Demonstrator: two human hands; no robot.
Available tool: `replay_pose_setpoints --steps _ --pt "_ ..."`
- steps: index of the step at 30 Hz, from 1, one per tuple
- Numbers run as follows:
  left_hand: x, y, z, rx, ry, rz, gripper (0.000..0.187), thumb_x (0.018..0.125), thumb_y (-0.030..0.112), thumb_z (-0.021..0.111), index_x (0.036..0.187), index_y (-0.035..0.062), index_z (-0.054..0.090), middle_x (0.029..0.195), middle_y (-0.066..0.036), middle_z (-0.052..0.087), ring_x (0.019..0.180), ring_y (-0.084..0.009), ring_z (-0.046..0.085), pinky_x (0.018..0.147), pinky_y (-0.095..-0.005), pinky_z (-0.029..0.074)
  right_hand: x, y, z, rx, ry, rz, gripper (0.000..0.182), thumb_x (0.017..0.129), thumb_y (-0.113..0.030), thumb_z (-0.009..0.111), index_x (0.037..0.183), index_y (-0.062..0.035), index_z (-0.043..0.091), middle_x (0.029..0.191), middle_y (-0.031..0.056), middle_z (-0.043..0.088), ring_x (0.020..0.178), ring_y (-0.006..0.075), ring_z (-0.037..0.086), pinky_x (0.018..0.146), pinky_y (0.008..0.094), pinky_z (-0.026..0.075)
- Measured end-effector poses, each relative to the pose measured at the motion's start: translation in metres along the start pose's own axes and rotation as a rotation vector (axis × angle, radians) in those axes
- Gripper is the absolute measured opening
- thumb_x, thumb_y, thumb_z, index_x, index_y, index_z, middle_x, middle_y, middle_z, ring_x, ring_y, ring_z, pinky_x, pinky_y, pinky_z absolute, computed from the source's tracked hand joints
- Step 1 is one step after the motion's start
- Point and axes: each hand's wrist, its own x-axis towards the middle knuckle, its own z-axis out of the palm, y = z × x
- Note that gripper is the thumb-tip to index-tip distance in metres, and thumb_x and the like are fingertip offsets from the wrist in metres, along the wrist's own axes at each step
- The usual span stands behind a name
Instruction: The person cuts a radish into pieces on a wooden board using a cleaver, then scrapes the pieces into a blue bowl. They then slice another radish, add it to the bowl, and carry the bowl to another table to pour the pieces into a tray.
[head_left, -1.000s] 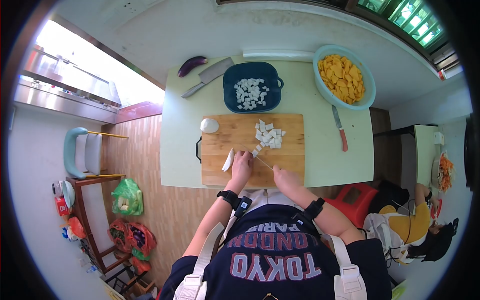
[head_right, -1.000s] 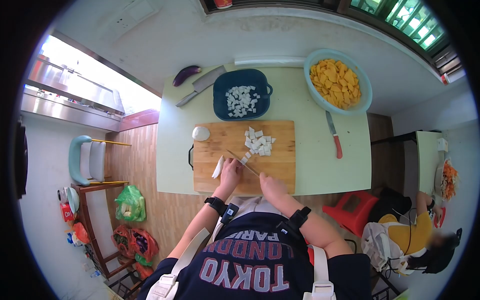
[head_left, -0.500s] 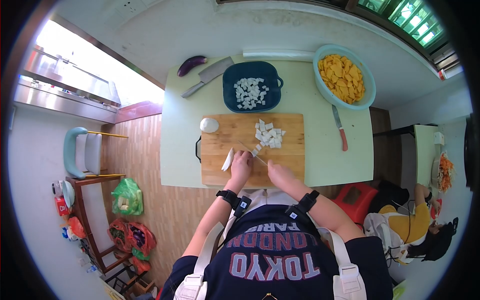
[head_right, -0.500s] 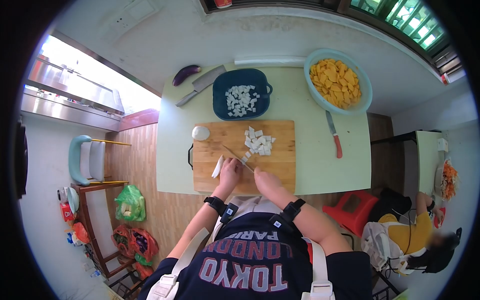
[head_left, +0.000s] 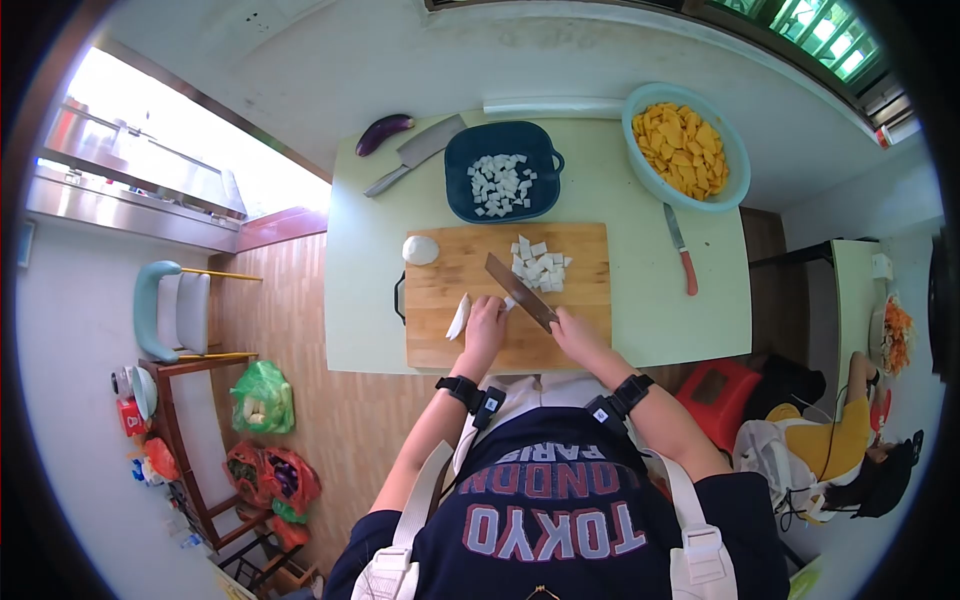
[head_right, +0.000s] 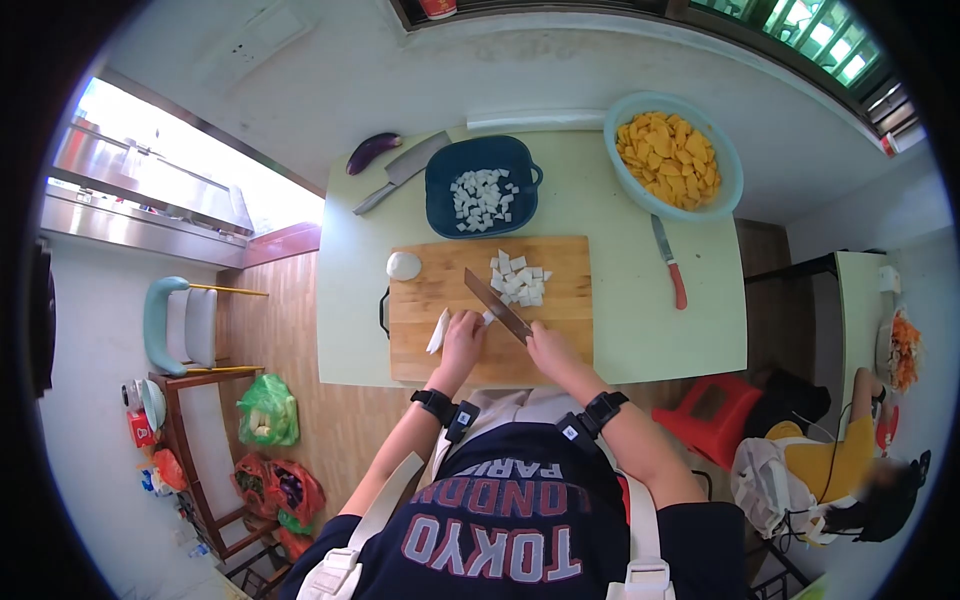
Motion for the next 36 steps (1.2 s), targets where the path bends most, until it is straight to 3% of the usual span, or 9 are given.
replay_pose_setpoints --steps 5,10,12,16,22,31,34,36 --pt "0.01 0.012 -0.003 -0.119 -0.035 -0.142 0.01 0.073 0.003 0.056 0.083 0.0022 0.054 0.086 -0.016 0.054 0.081 -0.035 0.052 0.07 -0.0407 0.044 -0.02 -0.025 -0.026 -0.153 -0.005 0.031 0.017 0.086 -0.019 0.046 0.086 -0.0022 0.043 0.066 0.0202 0.058 0.058 0.0397 0.057 0.051 0.0484 0.045" --pt "-0.001 -0.002 -0.004 -0.078 0.003 -0.114 0.007 0.075 0.004 0.056 0.082 0.0022 0.054 0.085 -0.015 0.054 0.08 -0.0344 0.053 0.069 -0.0409 0.044 -0.024 -0.033 -0.027 -0.197 0.038 -0.014 0.016 0.087 -0.02 0.044 0.087 -0.0037 0.044 0.066 0.018 0.059 0.058 0.037 0.059 0.05 0.0471 0.047" --pt "-0.001 -0.005 -0.002 -0.071 0.004 -0.11 0.006 0.076 0.005 0.056 0.081 0.0024 0.054 0.085 -0.015 0.054 0.081 -0.0342 0.053 0.07 -0.0408 0.044 -0.026 -0.042 -0.03 -0.305 -0.076 0.028 0.014 0.085 -0.017 0.044 0.088 -0.0035 0.044 0.068 0.0171 0.06 0.06 0.0359 0.06 0.051 0.0459 0.048" --pt "0.004 0.002 0.0 -0.043 0.029 -0.078 0.006 0.076 0.006 0.056 0.081 0.0025 0.055 0.084 -0.015 0.055 0.082 -0.034 0.053 0.07 -0.041 0.044 -0.027 -0.047 -0.026 -0.414 -0.104 -0.013 0.012 0.083 -0.013 0.045 0.088 -0.0027 0.045 0.068 0.0169 0.06 0.062 0.0351 0.061 0.052 0.0451 0.049" --pt "0.006 -0.006 0.003 -0.019 0.012 -0.079 0.007 0.074 0.005 0.057 0.08 0.0017 0.056 0.083 -0.015 0.056 0.081 -0.0343 0.053 0.07 -0.0411 0.045 -0.019 -0.059 -0.028 -0.317 -0.27 0.007 0.011 0.081 -0.007 0.042 0.089 0.0004 0.044 0.068 0.0205 0.06 0.064 0.0356 0.061 0.054 0.0443 0.049" --pt "0.01 -0.004 0.0 -0.007 -0.002 -0.075 0.008 0.074 0.008 0.058 0.078 0.0017 0.059 0.079 -0.015 0.057 0.079 -0.0336 0.055 0.069 -0.0405 0.045 0.021 -0.026 0.005 -0.231 -0.17 -0.066 0.016 0.082 -0.01 0.045 0.091 0.0034 0.043 0.067 0.0235 0.058 0.061 0.0379 0.059 0.051 0.0471 0.045" --pt "0.017 -0.001 -0.014 -0.039 -0.059 -0.049 0.008 0.075 0.009 0.058 0.078 0.0022 0.059 0.079 -0.015 0.058 0.078 -0.0332 0.055 0.069 -0.0394 0.045 0.028 -0.002 0.004 0.158 -0.118 0.094 0.024 0.087 -0.021 0.044 0.09 0.0023 0.045 0.076 0.0262 0.057 0.07 0.0419 0.056 0.06 0.0487 0.044" --pt "0.016 0.0 -0.031 -0.167 -0.091 -0.126 0.008 0.075 0.009 0.059 0.079 0.0024 0.06 0.081 -0.015 0.058 0.078 -0.0322 0.055 0.069 -0.0376 0.045 0.021 0.005 0.007 0.123 -0.096 0.061 0.023 0.086 -0.021 0.045 0.089 0.002 0.045 0.075 0.0261 0.057 0.071 0.0426 0.056 0.061 0.0499 0.043"
